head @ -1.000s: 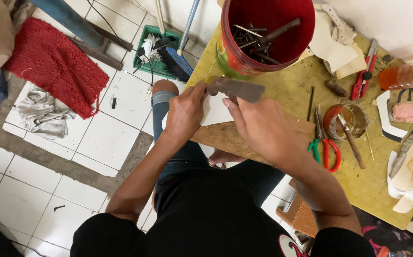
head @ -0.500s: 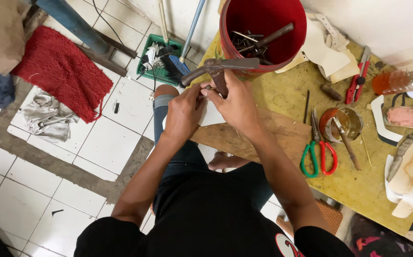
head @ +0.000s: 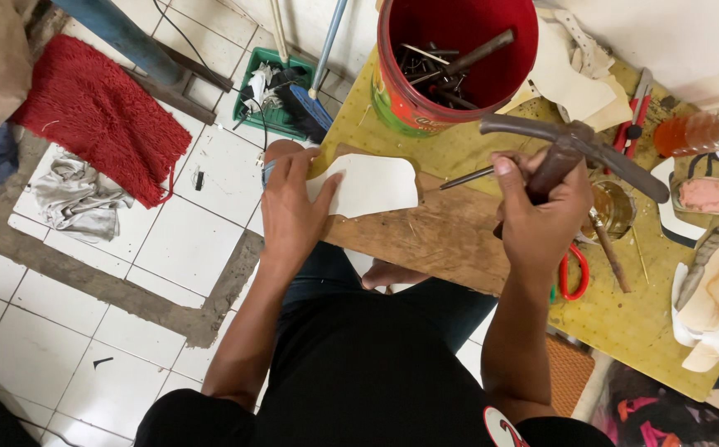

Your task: The person places a white shoe part on a wooden board, marks it with a pen, and uses a hammer and metal punch to create holes. They then use a chisel to shape the edge of a black shoe part.

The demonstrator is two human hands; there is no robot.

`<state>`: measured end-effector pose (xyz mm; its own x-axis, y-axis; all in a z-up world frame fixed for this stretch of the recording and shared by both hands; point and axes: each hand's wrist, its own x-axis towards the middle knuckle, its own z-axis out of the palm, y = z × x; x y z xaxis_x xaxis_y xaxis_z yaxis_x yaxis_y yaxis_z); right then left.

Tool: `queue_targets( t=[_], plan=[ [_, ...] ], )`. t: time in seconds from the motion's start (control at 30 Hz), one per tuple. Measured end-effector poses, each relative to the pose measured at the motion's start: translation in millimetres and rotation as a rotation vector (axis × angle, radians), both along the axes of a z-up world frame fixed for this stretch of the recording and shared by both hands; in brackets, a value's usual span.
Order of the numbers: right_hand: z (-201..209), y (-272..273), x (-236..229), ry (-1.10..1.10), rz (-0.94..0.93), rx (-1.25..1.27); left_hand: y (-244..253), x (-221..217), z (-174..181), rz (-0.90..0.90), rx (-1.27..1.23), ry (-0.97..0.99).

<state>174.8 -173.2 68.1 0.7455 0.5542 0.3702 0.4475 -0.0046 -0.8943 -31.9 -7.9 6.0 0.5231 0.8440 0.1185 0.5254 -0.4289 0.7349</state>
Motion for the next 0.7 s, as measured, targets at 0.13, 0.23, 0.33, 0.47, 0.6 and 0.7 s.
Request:
queue_targets(
  t=[0.13,0.23,0.33,0.47,0.6,0.7],
  plan=[
    [-23.9,-4.4,-9.0,-0.012,-0.012,0.057,5.2,-1.7,-14.6,0.001,0.019,0.024],
    [-22.4,8.8,-27.5,-0.032,-0.035,0.150,5.1,1.5,-20.0,-0.024,0.066,0.036],
    [-9.5,39.9,-48.7,-0.105,0.047,0.003,2.0,5.1,-5.7,-0.046,0.106,0.013],
    [-4.5,77.7,-59.1,-0.283,0.178,-0.094,3.5,8.7,-4.0,-0.086,0.066,-0.027],
    [-6.0,97.0,-60.4,-0.407,0.238,-0.138,-0.7,12.0,2.1,-0.121,0.051,-0.048],
    [6.0,102.6,-62.5,-0.415,0.258,-0.151,2.4,11.1,-6.0,-0.127,0.021,-0.052]
  ],
)
